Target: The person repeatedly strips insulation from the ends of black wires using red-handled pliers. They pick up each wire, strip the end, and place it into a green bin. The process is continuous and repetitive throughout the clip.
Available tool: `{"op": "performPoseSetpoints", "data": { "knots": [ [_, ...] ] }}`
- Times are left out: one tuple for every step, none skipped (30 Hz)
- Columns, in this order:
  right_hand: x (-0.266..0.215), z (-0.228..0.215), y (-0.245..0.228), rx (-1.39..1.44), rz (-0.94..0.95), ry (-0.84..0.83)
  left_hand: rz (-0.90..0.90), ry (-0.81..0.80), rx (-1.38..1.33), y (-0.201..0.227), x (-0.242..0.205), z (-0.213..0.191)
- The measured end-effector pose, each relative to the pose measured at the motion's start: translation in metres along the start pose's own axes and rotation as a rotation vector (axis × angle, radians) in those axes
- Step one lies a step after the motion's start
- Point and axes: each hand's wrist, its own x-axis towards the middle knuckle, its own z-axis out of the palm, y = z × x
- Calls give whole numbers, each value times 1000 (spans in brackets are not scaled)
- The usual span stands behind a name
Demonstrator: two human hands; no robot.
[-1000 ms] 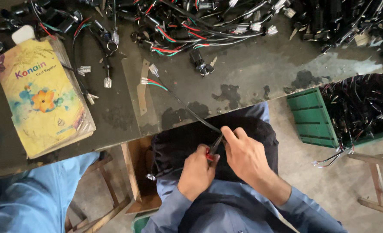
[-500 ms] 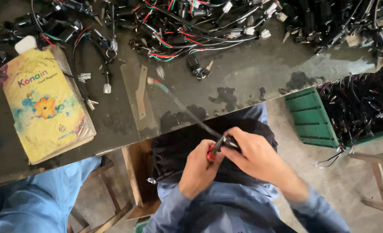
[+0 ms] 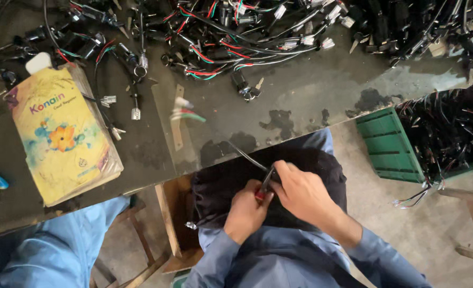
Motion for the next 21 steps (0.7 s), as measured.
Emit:
{"op": "performPoseSetpoints", "data": {
  "knots": [
    [1,2,7,71,-55,-44,11,25,43,2,-5,-3],
    [6,-1,15,132,-112,-76,37,50,86,8,-2,-9],
    [12,-11,23,234,-108,-110,170,108,136,14,-1,-19],
    [14,-24,32,337,-96,-145,301,157,184,21,-2,-31],
    [18,-46,43,448,99,-122,433,207,231,28,-3,-44],
    [17,-64,48,157,-44,383,479,231,309,34,-2,-59],
    [37,-78,53,-343,-157,851,526,256,386,41,6,-72],
    [39,-88,53,-272,-240,1018,513,316,456,44,13,-81],
    [41,-96,52,-189,-286,1048,501,375,526,47,21,-86],
    [49,-103,49,-104,-345,1083,537,464,569,51,33,-90],
    [60,-106,44,-17,-356,982,573,553,611,54,44,-93],
    [67,-107,40,68,-367,876,607,640,651,54,54,-92],
    [74,-103,34,31,-346,773,621,708,677,54,61,-89],
    [84,-100,30,-3,-333,669,633,780,704,54,68,-85],
    [93,-98,27,-34,-344,610,643,852,730,54,74,-83],
    [104,-92,25,-59,-355,548,636,831,697,51,76,-82],
    [116,-88,26,-95,-396,529,628,810,664,49,79,-81],
    [127,-85,28,-127,-432,498,609,783,629,45,77,-80],
    [140,-80,31,-159,-468,468,609,790,629,42,76,-78],
    [155,-79,33,-239,-537,487,617,803,627,41,76,-79],
    [171,-77,35,-320,-607,507,626,816,625,41,77,-80]
  ]
}}
